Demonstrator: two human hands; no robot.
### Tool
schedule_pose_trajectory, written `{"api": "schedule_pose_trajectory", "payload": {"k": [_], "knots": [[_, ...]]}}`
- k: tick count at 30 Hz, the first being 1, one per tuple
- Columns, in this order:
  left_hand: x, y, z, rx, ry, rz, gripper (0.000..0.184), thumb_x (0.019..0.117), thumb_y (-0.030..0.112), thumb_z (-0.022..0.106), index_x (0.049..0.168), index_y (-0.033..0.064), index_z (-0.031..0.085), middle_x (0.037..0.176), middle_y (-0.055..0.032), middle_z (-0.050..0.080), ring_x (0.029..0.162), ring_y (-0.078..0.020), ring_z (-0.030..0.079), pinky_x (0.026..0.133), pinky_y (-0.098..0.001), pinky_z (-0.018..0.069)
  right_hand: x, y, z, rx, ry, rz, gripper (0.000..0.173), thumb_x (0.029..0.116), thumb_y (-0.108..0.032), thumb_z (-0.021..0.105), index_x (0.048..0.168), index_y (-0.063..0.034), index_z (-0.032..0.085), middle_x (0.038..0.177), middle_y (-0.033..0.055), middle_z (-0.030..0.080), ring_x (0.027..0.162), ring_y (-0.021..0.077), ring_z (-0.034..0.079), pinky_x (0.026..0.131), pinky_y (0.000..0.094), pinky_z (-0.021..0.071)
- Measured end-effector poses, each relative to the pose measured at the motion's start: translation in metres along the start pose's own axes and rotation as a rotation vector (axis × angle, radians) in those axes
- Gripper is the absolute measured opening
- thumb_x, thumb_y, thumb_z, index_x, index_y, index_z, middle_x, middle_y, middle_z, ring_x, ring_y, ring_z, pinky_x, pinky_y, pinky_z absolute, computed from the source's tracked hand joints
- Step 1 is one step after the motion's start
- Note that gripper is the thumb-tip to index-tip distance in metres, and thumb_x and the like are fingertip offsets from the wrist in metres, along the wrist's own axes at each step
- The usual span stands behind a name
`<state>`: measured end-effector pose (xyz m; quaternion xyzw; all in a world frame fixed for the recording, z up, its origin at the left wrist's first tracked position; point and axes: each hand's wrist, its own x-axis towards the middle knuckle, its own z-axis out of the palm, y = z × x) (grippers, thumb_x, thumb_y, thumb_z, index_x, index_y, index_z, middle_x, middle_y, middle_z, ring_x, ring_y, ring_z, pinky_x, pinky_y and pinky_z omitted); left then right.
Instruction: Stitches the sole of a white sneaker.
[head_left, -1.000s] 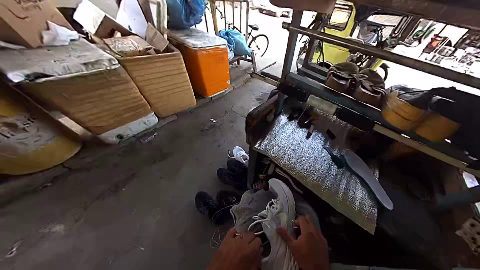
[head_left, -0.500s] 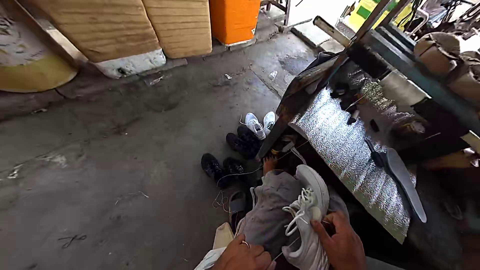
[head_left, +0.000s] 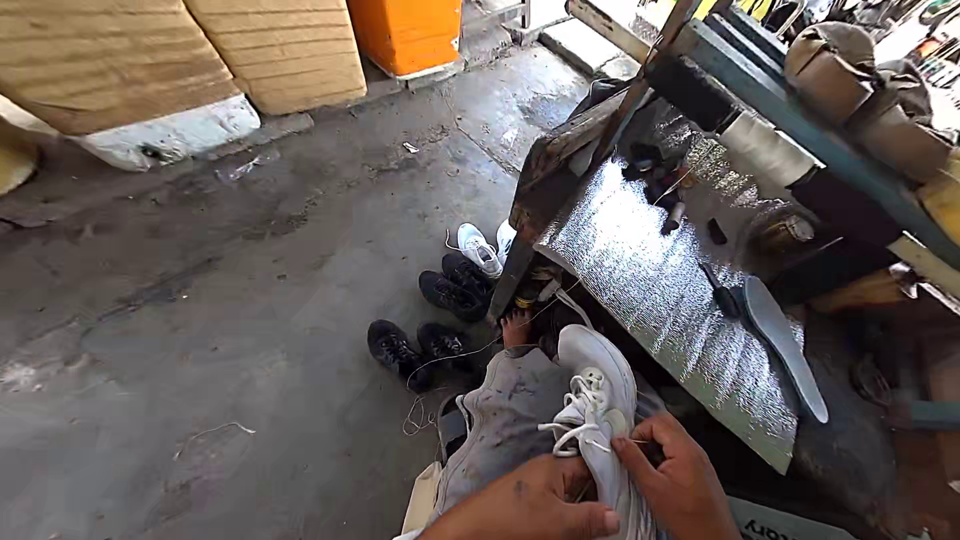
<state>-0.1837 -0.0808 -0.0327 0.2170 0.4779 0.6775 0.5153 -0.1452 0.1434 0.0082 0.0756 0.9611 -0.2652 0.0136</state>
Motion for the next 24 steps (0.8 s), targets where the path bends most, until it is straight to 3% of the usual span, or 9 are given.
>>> {"api": "schedule_pose_trajectory", "payload": {"k": [4, 7, 11, 13, 15, 18, 20, 22, 24], "knots": [[0.014, 0.02, -0.001, -0.104, 0.047, -0.014, 0.03, 0.0999, 0.025, 0.067, 0.126, 0.0128, 0.06, 0.093, 0.0001, 0.07, 0.047, -0.0029, 0.05, 0.042, -0.0197, 0.0447, 0.014, 0.008, -0.012, 0.084, 0.006, -0.057, 0.035, 0.0917, -0.049, 0.067, 0.083, -0.0147, 0.069, 0.082, -0.0047, 0.057, 0.068, 0.0017, 0.054, 0.058, 0.0203, 0.0485], [0.023, 0.027, -0.005, -0.161, 0.088, -0.069, 0.019, 0.0997, 0.024, 0.068, 0.114, 0.012, 0.063, 0.082, 0.0019, 0.069, 0.046, -0.0022, 0.051, 0.041, -0.0186, 0.045, 0.023, 0.013, -0.022, 0.266, 0.012, -0.138, 0.024, 0.0937, -0.036, 0.07, 0.089, -0.0128, 0.07, 0.086, -0.0049, 0.06, 0.073, -0.0021, 0.056, 0.062, 0.0128, 0.0485], [0.03, 0.031, -0.009, -0.132, 0.112, -0.106, 0.016, 0.0973, 0.023, 0.071, 0.108, 0.0113, 0.068, 0.078, 0.0041, 0.07, 0.045, -0.0004, 0.05, 0.042, -0.0179, 0.0437, 0.018, 0.029, -0.022, 0.447, 0.125, -0.124, 0.021, 0.0923, -0.015, 0.062, 0.11, -0.005, 0.063, 0.128, 0.0078, 0.059, 0.092, 0.001, 0.061, 0.074, 0.0172, 0.0532], [0.031, 0.031, -0.009, -0.075, 0.106, -0.116, 0.016, 0.0971, 0.024, 0.071, 0.105, 0.0111, 0.07, 0.075, 0.0054, 0.069, 0.046, 0.0005, 0.049, 0.043, -0.0176, 0.0424, 0.01, 0.039, -0.012, 0.553, 0.161, -0.074, 0.019, 0.0887, -0.003, 0.055, 0.107, -0.008, 0.056, 0.133, 0.0031, 0.056, 0.1, 0.0005, 0.061, 0.08, 0.0185, 0.0535], [0.03, 0.032, -0.01, -0.016, 0.104, -0.134, 0.016, 0.0975, 0.026, 0.07, 0.103, 0.0109, 0.071, 0.074, 0.0063, 0.068, 0.048, 0.0011, 0.049, 0.044, -0.0179, 0.0405, 0.001, 0.045, -0.004, 0.62, 0.219, -0.075, 0.022, 0.0907, 0.004, 0.05, 0.106, -0.0114, 0.056, 0.126, -0.0005, 0.061, 0.1, 0.0026, 0.064, 0.082, 0.0203, 0.0555], [0.029, 0.029, -0.012, -0.019, 0.105, -0.143, 0.015, 0.0965, 0.026, 0.072, 0.102, 0.0121, 0.072, 0.077, 0.0069, 0.071, 0.052, 0.002, 0.053, 0.046, -0.0171, 0.0416, -0.007, 0.055, -0.003, 0.68, 0.269, -0.129, 0.026, 0.1022, -0.004, 0.052, 0.124, -0.0161, 0.059, 0.122, -0.0009, 0.07, 0.099, 0.0118, 0.072, 0.084, 0.0285, 0.0618], [0.029, 0.03, -0.014, -0.035, 0.124, -0.139, 0.014, 0.0959, 0.025, 0.072, 0.102, 0.0133, 0.072, 0.079, 0.0075, 0.071, 0.055, 0.0024, 0.055, 0.049, -0.0167, 0.0447, -0.008, 0.055, -0.012, 0.667, 0.275, -0.127, 0.032, 0.1057, -0.012, 0.053, 0.138, -0.0153, 0.054, 0.119, 0.0002, 0.072, 0.09, 0.0137, 0.074, 0.075, 0.0295, 0.0642], [0.025, 0.031, -0.013, -0.051, 0.158, -0.157, 0.013, 0.0949, 0.024, 0.073, 0.104, 0.0143, 0.072, 0.083, 0.0079, 0.072, 0.062, 0.0019, 0.061, 0.056, -0.0174, 0.0509, -0.015, 0.051, -0.021, 0.61, 0.23, -0.105, 0.045, 0.1078, -0.019, 0.051, 0.15, -0.0069, 0.042, 0.112, -0.0014, 0.071, 0.072, 0.0055, 0.068, 0.06, 0.0219, 0.0599], [0.019, 0.032, -0.011, -0.084, 0.175, -0.175, 0.013, 0.0944, 0.02, 0.073, 0.106, 0.0136, 0.072, 0.088, 0.0072, 0.074, 0.071, 0.0001, 0.067, 0.064, -0.0192, 0.0566, -0.025, 0.049, -0.024, 0.599, 0.142, -0.092, 0.047, 0.1094, -0.03, 0.049, 0.152, -0.0095, 0.042, 0.102, -0.0046, 0.07, 0.062, -0.0002, 0.06, 0.051, 0.0162, 0.0529]]}}
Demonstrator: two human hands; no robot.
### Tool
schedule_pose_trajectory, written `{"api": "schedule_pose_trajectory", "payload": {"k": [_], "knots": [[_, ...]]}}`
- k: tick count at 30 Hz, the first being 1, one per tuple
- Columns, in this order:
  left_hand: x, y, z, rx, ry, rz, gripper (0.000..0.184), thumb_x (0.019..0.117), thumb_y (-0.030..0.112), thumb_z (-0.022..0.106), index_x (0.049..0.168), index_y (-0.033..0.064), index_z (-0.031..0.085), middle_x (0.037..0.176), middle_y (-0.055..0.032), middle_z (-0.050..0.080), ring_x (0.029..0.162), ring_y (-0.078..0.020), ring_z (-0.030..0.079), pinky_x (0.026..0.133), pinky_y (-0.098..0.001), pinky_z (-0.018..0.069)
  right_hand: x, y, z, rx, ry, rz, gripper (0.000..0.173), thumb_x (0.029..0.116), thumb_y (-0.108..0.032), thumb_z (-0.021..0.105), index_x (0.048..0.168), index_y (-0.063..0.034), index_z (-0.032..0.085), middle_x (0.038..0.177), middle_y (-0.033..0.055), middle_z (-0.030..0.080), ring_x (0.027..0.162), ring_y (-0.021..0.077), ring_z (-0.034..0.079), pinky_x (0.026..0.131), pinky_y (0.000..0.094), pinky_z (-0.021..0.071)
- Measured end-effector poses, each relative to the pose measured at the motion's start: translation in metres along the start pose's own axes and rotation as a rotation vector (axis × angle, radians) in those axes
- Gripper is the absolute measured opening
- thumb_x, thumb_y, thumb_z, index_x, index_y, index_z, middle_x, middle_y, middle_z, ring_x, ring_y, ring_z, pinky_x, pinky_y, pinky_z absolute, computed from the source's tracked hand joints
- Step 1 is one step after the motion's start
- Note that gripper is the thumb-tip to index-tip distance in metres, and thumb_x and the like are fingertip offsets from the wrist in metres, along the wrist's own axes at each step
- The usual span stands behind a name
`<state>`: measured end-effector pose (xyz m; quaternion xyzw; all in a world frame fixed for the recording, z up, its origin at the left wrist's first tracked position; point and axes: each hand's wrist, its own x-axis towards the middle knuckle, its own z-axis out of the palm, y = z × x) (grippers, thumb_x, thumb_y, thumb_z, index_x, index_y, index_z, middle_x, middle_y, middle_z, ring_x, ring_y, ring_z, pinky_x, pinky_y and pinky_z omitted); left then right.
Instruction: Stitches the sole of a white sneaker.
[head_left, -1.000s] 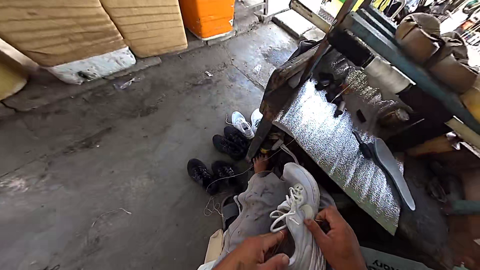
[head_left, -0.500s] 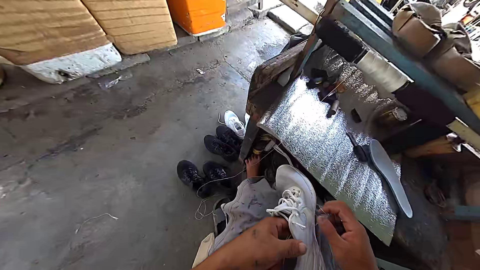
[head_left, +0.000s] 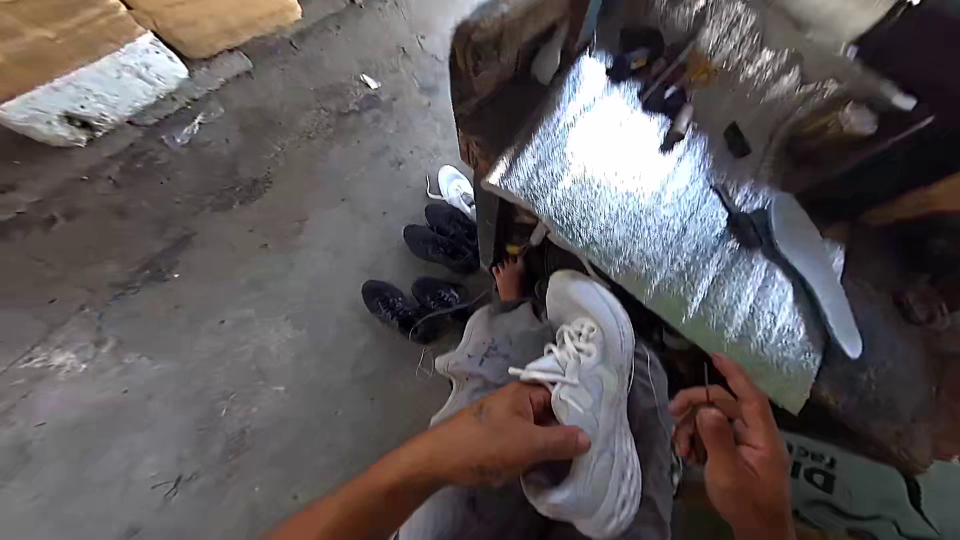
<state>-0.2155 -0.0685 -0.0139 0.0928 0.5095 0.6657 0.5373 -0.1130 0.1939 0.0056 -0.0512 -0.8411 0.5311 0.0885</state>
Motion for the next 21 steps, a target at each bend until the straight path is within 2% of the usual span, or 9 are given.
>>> {"api": "schedule_pose_trajectory", "payload": {"k": [2, 3, 5, 7, 9, 11, 13, 18, 21], "knots": [[-0.001, -0.001, -0.002, -0.049, -0.01, -0.004, 0.014, 0.0939, 0.016, 0.073, 0.108, 0.0129, 0.072, 0.093, 0.0047, 0.076, 0.076, -0.0028, 0.07, 0.068, -0.0214, 0.0594, -0.008, -0.001, 0.001, -0.043, -0.075, 0.03, 0.033, 0.1098, -0.028, 0.047, 0.136, -0.0132, 0.061, 0.096, -0.0036, 0.069, 0.062, -0.0011, 0.058, 0.052, 0.0153, 0.0509], [-0.001, -0.002, -0.003, -0.066, -0.021, -0.005, 0.013, 0.0939, 0.015, 0.073, 0.107, 0.0133, 0.073, 0.092, 0.0043, 0.076, 0.074, -0.0025, 0.069, 0.066, -0.0206, 0.0587, -0.012, 0.0, 0.002, -0.072, -0.109, 0.031, 0.031, 0.1092, -0.025, 0.049, 0.13, -0.0131, 0.067, 0.095, -0.0017, 0.069, 0.065, -0.0003, 0.059, 0.055, 0.016, 0.0514], [-0.001, -0.002, -0.004, -0.091, -0.032, -0.028, 0.01, 0.0934, 0.015, 0.073, 0.103, 0.015, 0.073, 0.085, 0.0048, 0.075, 0.061, 0.0004, 0.063, 0.054, -0.0163, 0.0529, -0.019, 0.003, 0.007, -0.137, -0.146, 0.024, 0.028, 0.1071, -0.022, 0.052, 0.123, -0.0133, 0.074, 0.093, -0.0011, 0.069, 0.072, -0.0011, 0.06, 0.062, 0.015, 0.0523], [0.0, -0.003, -0.004, -0.123, -0.035, -0.038, 0.008, 0.0925, 0.015, 0.075, 0.101, 0.016, 0.074, 0.082, 0.0046, 0.074, 0.055, 0.0018, 0.059, 0.048, -0.0144, 0.0489, -0.02, 0.006, 0.01, -0.182, -0.148, 0.004, 0.028, 0.1056, -0.021, 0.054, 0.121, -0.013, 0.076, 0.095, -0.001, 0.069, 0.081, -0.0023, 0.061, 0.071, 0.0136, 0.0522], [0.001, -0.003, -0.004, -0.155, -0.038, -0.037, 0.01, 0.0923, 0.014, 0.075, 0.103, 0.0148, 0.075, 0.086, 0.0025, 0.075, 0.06, 0.0001, 0.063, 0.053, -0.0158, 0.0526, -0.021, 0.008, 0.01, -0.175, -0.142, 0.001, 0.027, 0.1046, -0.02, 0.055, 0.12, -0.0126, 0.077, 0.096, -0.0007, 0.07, 0.084, -0.0022, 0.062, 0.073, 0.0134, 0.0525], [0.002, -0.003, -0.004, -0.164, -0.032, -0.038, 0.011, 0.0917, 0.014, 0.075, 0.103, 0.0148, 0.076, 0.087, 0.0019, 0.076, 0.063, -0.0008, 0.065, 0.057, -0.0171, 0.0554, -0.022, 0.01, 0.007, -0.162, -0.143, 0.011, 0.027, 0.1039, -0.02, 0.056, 0.12, -0.0136, 0.077, 0.096, -0.0009, 0.07, 0.084, -0.0017, 0.062, 0.072, 0.0141, 0.0528], [0.002, -0.001, -0.003, -0.164, -0.032, -0.042, 0.011, 0.0915, 0.014, 0.076, 0.103, 0.0153, 0.076, 0.087, 0.0022, 0.076, 0.063, -0.0002, 0.065, 0.056, -0.0163, 0.0547, -0.024, 0.011, 0.006, -0.161, -0.15, 0.009, 0.027, 0.1038, -0.019, 0.056, 0.12, -0.0143, 0.077, 0.094, -0.0012, 0.069, 0.082, -0.0016, 0.062, 0.07, 0.0138, 0.0524], [0.006, 0.002, -0.003, -0.186, -0.067, -0.051, 0.014, 0.0919, 0.01, 0.074, 0.105, 0.0146, 0.076, 0.093, 0.0021, 0.078, 0.075, -0.0027, 0.071, 0.069, -0.0196, 0.0606, -0.026, 0.016, 0.002, -0.131, -0.169, -0.01, 0.026, 0.1035, -0.018, 0.057, 0.12, -0.0135, 0.077, 0.094, 0.0002, 0.069, 0.083, -0.001, 0.062, 0.07, 0.0132, 0.0518], [0.007, 0.004, -0.002, -0.16, -0.081, -0.071, 0.013, 0.0926, 0.011, 0.074, 0.104, 0.0159, 0.076, 0.091, 0.0039, 0.077, 0.068, 0.0007, 0.067, 0.062, -0.016, 0.0569, -0.027, 0.018, 0.001, -0.128, -0.174, -0.024, 0.027, 0.1035, -0.019, 0.057, 0.121, -0.0145, 0.077, 0.093, 0.0008, 0.069, 0.08, -0.0006, 0.062, 0.067, 0.0135, 0.0511]]}}
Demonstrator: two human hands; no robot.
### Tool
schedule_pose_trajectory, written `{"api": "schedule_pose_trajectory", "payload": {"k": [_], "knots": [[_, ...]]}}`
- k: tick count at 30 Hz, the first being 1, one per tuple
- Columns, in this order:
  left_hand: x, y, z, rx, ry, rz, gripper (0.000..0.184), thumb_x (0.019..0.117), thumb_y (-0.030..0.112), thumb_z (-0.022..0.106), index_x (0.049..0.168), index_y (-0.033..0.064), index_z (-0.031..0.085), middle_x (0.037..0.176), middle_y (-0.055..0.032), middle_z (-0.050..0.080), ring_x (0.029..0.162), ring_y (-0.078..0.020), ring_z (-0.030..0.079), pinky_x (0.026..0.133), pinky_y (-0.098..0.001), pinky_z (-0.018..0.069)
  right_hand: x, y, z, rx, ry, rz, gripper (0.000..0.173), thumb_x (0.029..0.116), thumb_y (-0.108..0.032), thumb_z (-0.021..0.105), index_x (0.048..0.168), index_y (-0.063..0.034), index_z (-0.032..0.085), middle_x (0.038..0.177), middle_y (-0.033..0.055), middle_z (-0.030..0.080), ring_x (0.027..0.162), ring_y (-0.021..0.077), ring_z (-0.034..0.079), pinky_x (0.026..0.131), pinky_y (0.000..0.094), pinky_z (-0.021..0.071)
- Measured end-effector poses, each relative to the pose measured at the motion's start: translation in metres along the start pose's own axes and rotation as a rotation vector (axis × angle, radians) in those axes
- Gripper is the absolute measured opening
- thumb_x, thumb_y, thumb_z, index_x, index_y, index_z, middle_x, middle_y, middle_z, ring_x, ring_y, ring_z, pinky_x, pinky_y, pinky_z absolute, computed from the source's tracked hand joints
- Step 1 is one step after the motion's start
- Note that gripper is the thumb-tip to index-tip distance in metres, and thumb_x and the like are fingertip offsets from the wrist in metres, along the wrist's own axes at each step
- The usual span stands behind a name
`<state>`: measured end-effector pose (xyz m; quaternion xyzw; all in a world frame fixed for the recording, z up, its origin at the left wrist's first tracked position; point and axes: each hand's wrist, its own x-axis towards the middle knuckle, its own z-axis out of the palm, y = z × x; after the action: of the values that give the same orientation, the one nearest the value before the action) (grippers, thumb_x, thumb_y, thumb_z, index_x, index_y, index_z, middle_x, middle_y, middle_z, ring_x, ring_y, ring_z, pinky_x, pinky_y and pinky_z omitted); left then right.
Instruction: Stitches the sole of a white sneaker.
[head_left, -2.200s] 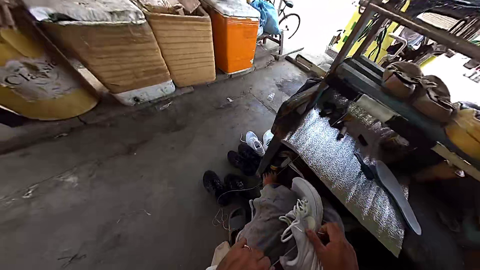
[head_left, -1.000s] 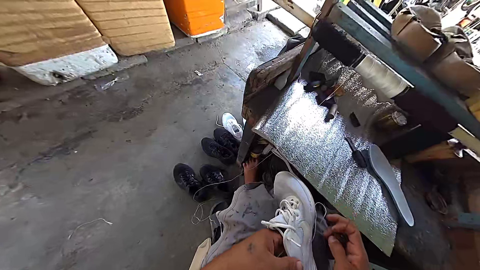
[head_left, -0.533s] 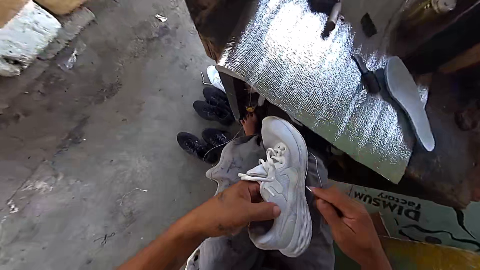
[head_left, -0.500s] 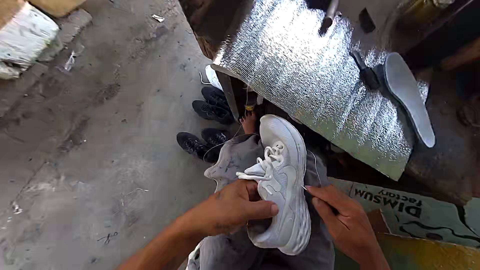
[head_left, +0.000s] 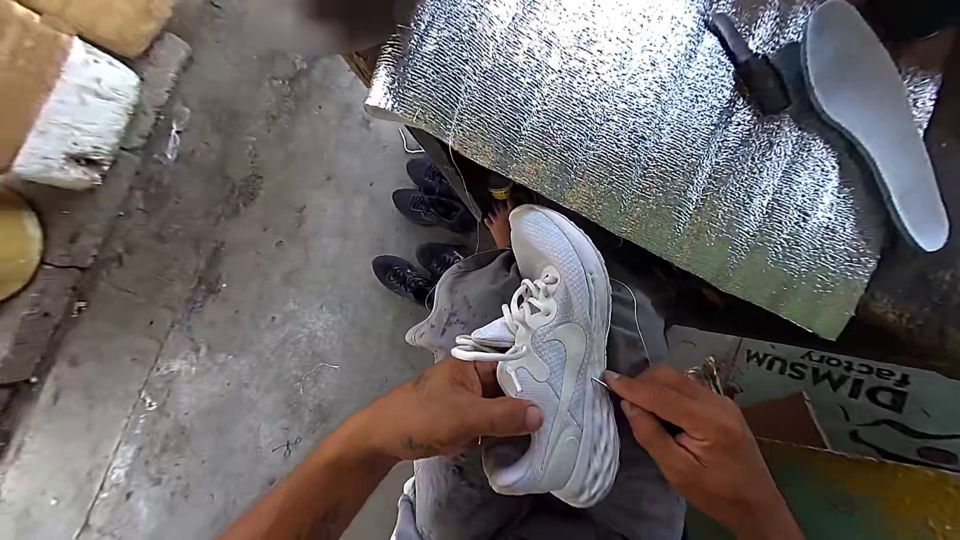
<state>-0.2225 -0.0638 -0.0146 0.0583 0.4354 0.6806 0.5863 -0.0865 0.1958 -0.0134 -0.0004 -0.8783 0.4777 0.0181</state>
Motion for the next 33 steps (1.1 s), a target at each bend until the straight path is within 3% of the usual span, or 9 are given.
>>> {"api": "schedule_pose_trajectory", "payload": {"k": [3, 12, 16, 21, 22, 26, 30, 33], "knots": [[0.001, 0.003, 0.002, -0.012, -0.018, -0.018, 0.013, 0.0933, 0.01, 0.073, 0.104, 0.0165, 0.077, 0.09, 0.0049, 0.077, 0.066, 0.0022, 0.066, 0.061, -0.0148, 0.0564, -0.001, 0.002, -0.001, -0.003, -0.004, -0.014, 0.027, 0.1033, -0.018, 0.057, 0.121, -0.0154, 0.077, 0.092, 0.0009, 0.069, 0.078, 0.0001, 0.062, 0.065, 0.0142, 0.0508], [0.001, 0.002, 0.004, -0.011, 0.016, -0.047, 0.009, 0.093, 0.014, 0.074, 0.101, 0.0185, 0.077, 0.082, 0.0072, 0.075, 0.053, 0.0065, 0.056, 0.047, -0.0106, 0.0459, 0.002, 0.005, -0.005, -0.022, -0.029, -0.018, 0.028, 0.1043, -0.02, 0.055, 0.122, -0.0177, 0.076, 0.09, 0.0005, 0.068, 0.076, 0.0009, 0.061, 0.063, 0.0154, 0.0501], [0.001, -0.001, 0.001, -0.039, -0.017, 0.005, 0.013, 0.0936, 0.014, 0.074, 0.105, 0.0179, 0.077, 0.092, 0.0055, 0.077, 0.069, 0.0024, 0.067, 0.062, -0.0149, 0.0567, 0.007, 0.008, -0.011, -0.038, -0.085, -0.066, 0.028, 0.1045, -0.02, 0.055, 0.123, -0.0185, 0.075, 0.088, 0.0019, 0.067, 0.074, 0.0037, 0.061, 0.061, 0.0186, 0.0499], [0.003, -0.002, -0.001, -0.031, -0.024, 0.017, 0.016, 0.0932, 0.013, 0.074, 0.108, 0.0183, 0.076, 0.095, 0.0058, 0.077, 0.075, 0.0018, 0.069, 0.067, -0.0154, 0.0579, 0.02, 0.004, -0.023, -0.164, -0.185, -0.123, 0.029, 0.1046, -0.02, 0.053, 0.123, -0.0202, 0.075, 0.084, 0.0023, 0.067, 0.068, 0.0086, 0.061, 0.054, 0.0244, 0.0474], [0.004, -0.003, -0.001, -0.032, -0.038, 0.025, 0.017, 0.0937, 0.013, 0.074, 0.109, 0.0183, 0.076, 0.097, 0.006, 0.077, 0.077, 0.0017, 0.07, 0.069, -0.0154, 0.0581, 0.024, 0.0, -0.027, -0.227, -0.208, -0.139, 0.029, 0.1045, -0.021, 0.052, 0.122, -0.0205, 0.075, 0.083, 0.0021, 0.066, 0.065, 0.0105, 0.061, 0.05, 0.0269, 0.0453], [0.01, -0.002, -0.003, -0.041, -0.067, -0.003, 0.013, 0.0948, 0.013, 0.072, 0.107, 0.0186, 0.075, 0.09, 0.0077, 0.075, 0.064, 0.0051, 0.062, 0.057, -0.0117, 0.0511, 0.041, -0.024, -0.033, -0.562, -0.275, -0.232, 0.03, 0.1011, -0.019, 0.048, 0.115, -0.017, 0.075, 0.077, 0.0028, 0.063, 0.052, 0.0184, 0.055, 0.039, 0.033, 0.0362], [0.015, 0.001, -0.003, -0.06, -0.054, -0.048, 0.006, 0.0953, 0.016, 0.072, 0.099, 0.0199, 0.075, 0.077, 0.0075, 0.07, 0.054, 0.0047, 0.053, 0.047, -0.0122, 0.0429, 0.061, -0.043, -0.021, -0.8, -0.322, -0.312, 0.018, 0.096, -0.012, 0.051, 0.097, -0.0114, 0.069, 0.075, 0.0054, 0.06, 0.048, 0.0218, 0.053, 0.036, 0.0327, 0.0339], [0.017, 0.0, 0.0, -0.072, -0.013, -0.015, 0.006, 0.0946, 0.014, 0.071, 0.097, 0.0174, 0.075, 0.075, 0.0054, 0.07, 0.052, 0.0032, 0.053, 0.046, -0.0137, 0.0434, 0.075, -0.045, -0.015, -0.799, -0.37, -0.33, 0.015, 0.0956, -0.011, 0.051, 0.091, -0.0083, 0.065, 0.073, 0.0065, 0.058, 0.046, 0.0218, 0.052, 0.036, 0.0334, 0.0362]]}}
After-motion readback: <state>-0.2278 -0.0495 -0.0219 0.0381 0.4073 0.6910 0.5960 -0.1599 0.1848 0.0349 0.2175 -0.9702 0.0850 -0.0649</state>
